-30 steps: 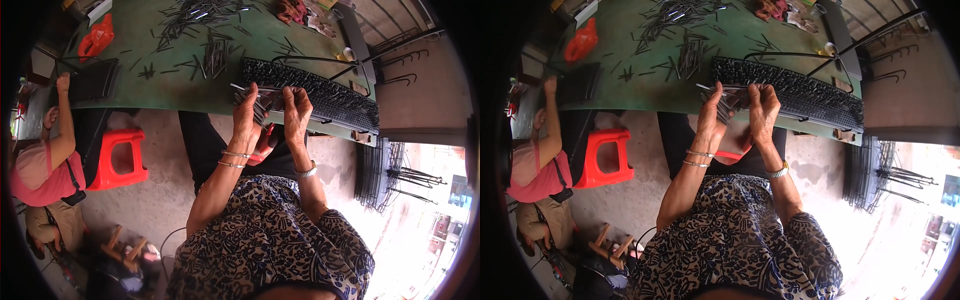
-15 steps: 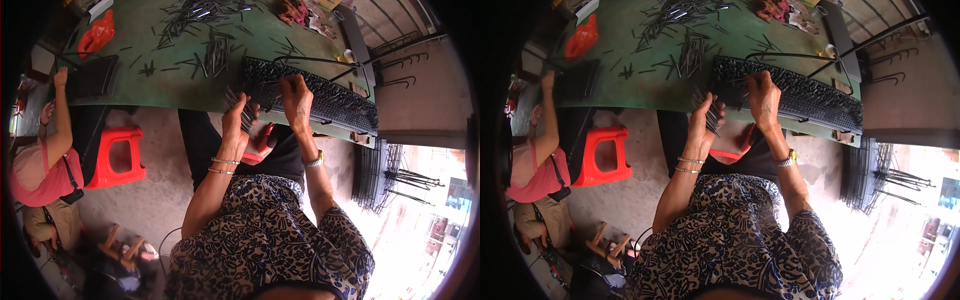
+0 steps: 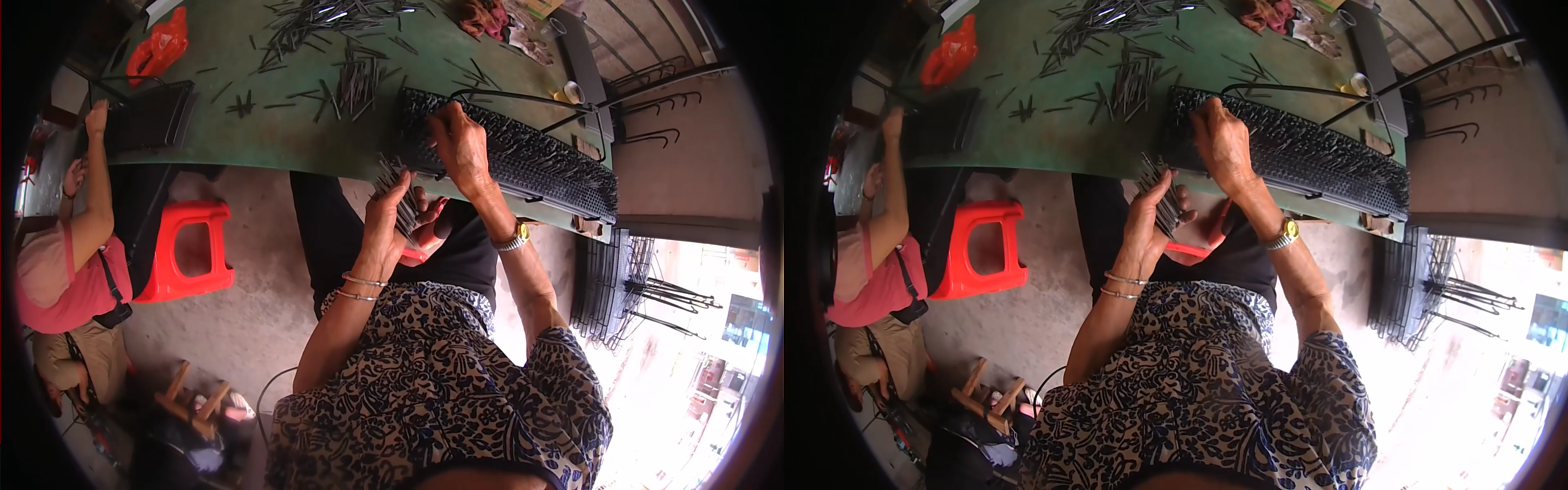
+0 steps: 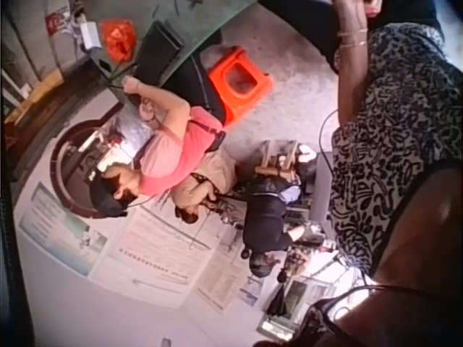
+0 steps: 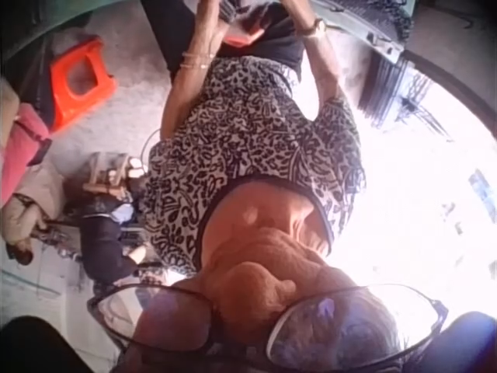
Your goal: Manually sorting and assembling small metal pins or hooks on a workbench.
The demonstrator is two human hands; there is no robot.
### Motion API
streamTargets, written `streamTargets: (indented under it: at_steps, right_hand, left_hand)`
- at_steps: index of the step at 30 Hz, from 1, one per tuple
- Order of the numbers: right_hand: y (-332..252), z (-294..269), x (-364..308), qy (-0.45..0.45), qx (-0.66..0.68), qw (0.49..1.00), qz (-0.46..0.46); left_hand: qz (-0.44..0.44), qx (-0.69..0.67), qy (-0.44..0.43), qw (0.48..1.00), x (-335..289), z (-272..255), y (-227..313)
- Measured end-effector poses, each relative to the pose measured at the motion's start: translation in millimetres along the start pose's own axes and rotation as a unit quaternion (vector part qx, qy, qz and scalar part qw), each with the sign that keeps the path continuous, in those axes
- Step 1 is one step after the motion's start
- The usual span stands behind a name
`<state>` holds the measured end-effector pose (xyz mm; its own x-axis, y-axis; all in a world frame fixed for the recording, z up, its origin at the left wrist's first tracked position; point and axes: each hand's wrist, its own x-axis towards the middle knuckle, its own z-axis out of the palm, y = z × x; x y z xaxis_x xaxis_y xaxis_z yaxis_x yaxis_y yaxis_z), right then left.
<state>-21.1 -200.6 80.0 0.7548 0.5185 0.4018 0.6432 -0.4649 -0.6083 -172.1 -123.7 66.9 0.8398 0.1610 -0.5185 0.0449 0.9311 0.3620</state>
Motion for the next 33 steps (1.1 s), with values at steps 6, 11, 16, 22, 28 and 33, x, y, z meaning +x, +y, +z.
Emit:
streamTargets:
  at_steps: [6,11,16,22,28,33]
  right_hand:
    - [-2.2,-2.1,7.0,-0.045,-0.030,0.996,-0.069]
    - [-6.3,-6.3,7.5,-0.052,-0.059,0.993,-0.089]
    - [-4.6,-4.1,6.2,-0.059,-0.089,0.983,-0.147]
    - [-6.1,-3.1,6.6,-0.031,-0.115,0.982,-0.148]
    - [-8.2,-9.5,7.2,-0.048,-0.093,0.981,-0.161]
    - [-3.9,-3.0,3.9,-0.032,-0.089,0.984,-0.154]
  left_hand:
    - [0.034,0.053,0.010,0.998,0.0,-8.1,-8.2]
    - [0.021,0.049,0.019,0.998,-2.9,-6.8,-10.1]
    - [0.025,0.067,0.026,0.997,-5.5,-4.2,-10.8]
    - [0.039,0.084,0.027,0.995,-5.4,-2.0,-11.3]
    - [0.049,0.079,0.008,0.996,-5.9,-1.0,-13.5]
    - [0.043,0.100,0.005,0.994,-5.8,-0.8,-14.6]
